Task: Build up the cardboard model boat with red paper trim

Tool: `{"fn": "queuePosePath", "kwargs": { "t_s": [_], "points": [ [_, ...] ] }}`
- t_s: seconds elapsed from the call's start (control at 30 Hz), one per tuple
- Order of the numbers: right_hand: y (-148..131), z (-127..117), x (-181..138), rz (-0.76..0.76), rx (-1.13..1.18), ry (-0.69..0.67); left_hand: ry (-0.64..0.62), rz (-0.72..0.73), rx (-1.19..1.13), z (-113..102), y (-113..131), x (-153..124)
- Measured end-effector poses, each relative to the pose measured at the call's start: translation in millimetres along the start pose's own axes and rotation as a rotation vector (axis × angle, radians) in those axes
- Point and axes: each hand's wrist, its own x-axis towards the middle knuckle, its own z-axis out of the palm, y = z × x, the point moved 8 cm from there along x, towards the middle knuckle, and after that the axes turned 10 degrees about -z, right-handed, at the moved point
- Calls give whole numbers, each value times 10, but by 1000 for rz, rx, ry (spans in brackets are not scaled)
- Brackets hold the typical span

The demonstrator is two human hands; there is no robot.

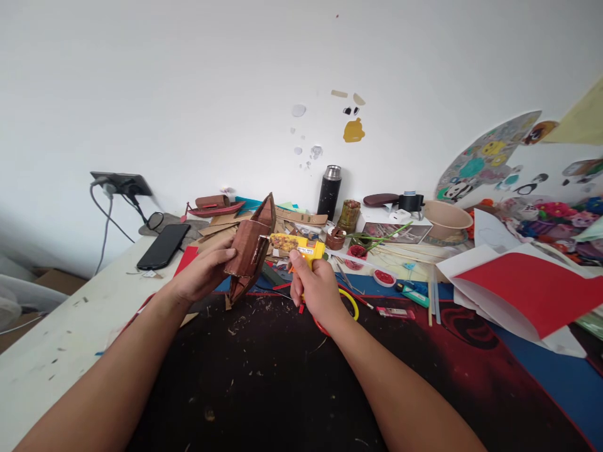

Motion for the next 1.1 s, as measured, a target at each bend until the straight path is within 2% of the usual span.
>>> {"fn": "queuePosePath", "kwargs": {
  "t_s": [0.53,1.1],
  "points": [
    [19,14,1,0,-11,-16,10,64,-14,-13,31,12],
    [4,11,2,7,-3,3,-1,50,14,-2,35,3]
  ]
}}
